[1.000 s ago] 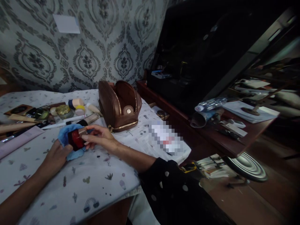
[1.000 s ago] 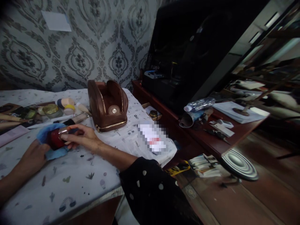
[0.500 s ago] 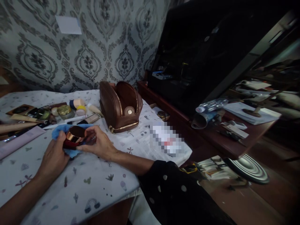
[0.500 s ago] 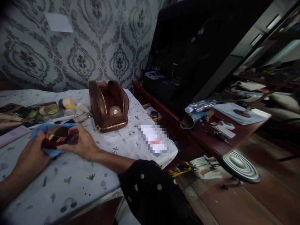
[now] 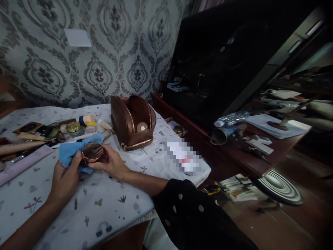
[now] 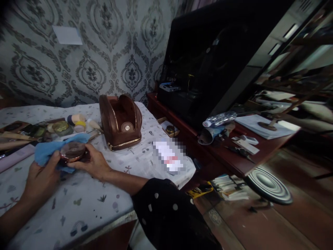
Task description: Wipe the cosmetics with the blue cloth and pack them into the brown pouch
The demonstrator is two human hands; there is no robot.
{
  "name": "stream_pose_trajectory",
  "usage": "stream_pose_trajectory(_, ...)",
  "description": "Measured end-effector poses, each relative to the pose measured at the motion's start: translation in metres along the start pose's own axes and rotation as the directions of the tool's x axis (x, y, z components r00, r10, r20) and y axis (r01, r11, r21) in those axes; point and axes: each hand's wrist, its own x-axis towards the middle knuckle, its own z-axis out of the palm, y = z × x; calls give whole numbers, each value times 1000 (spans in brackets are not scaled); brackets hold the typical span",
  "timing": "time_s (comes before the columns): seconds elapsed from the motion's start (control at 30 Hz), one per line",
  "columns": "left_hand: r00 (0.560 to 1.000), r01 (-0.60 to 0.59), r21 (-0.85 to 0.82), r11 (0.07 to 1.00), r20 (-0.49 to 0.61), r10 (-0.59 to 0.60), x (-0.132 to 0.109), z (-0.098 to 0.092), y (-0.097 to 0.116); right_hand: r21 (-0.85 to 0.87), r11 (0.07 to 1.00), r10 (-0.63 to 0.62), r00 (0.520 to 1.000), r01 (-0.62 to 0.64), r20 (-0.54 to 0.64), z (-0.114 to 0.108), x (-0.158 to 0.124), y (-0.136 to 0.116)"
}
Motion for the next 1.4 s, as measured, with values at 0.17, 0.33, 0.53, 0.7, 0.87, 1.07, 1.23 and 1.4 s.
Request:
stream_pose_trajectory(0.17, 975, 70, -5, 998, -212, -70, 1, -10, 7, -189, 980, 54, 996, -67, -71, -5, 0, 2)
stream_pose_trajectory(0.33, 912, -410, 210, 888, 76, 403, -4, -12, 17, -273, 959, 64, 997, -73, -44, -10, -1, 0)
stream_pose_trajectory(0.53, 611, -790, 239, 564, 384, 693, 1, -6, 14, -161, 983, 84, 996, -87, -25, -11, 2, 3)
stream_pose_trajectory(0.7, 624, -778, 355, 518, 337, 705, 7, -14, 12, -80, 972, 213, 973, -220, -86, -10, 4, 1)
stream_pose_trajectory(0.87, 754, -651, 390, 651, 239, 612, 12, -15, 22, -32, 966, 250, 962, -255, -106, -10, 4, -4)
stream_pose_trajectory(1.07, 983, -126, 215, 968, 160, 92, 7, -4, 25, 146, 969, 208, 976, -198, -59, -8, 5, -6)
stream_pose_trajectory(1.23, 953, 196, 116, 974, 211, -217, 1, 1, 19, 136, 970, 214, 973, -201, -83, -8, 4, -5)
stream_pose_trajectory(1.4, 918, 347, 201, 916, 128, -376, 0, 2, 33, 75, 987, 147, 983, -139, -107, -8, 4, -5)
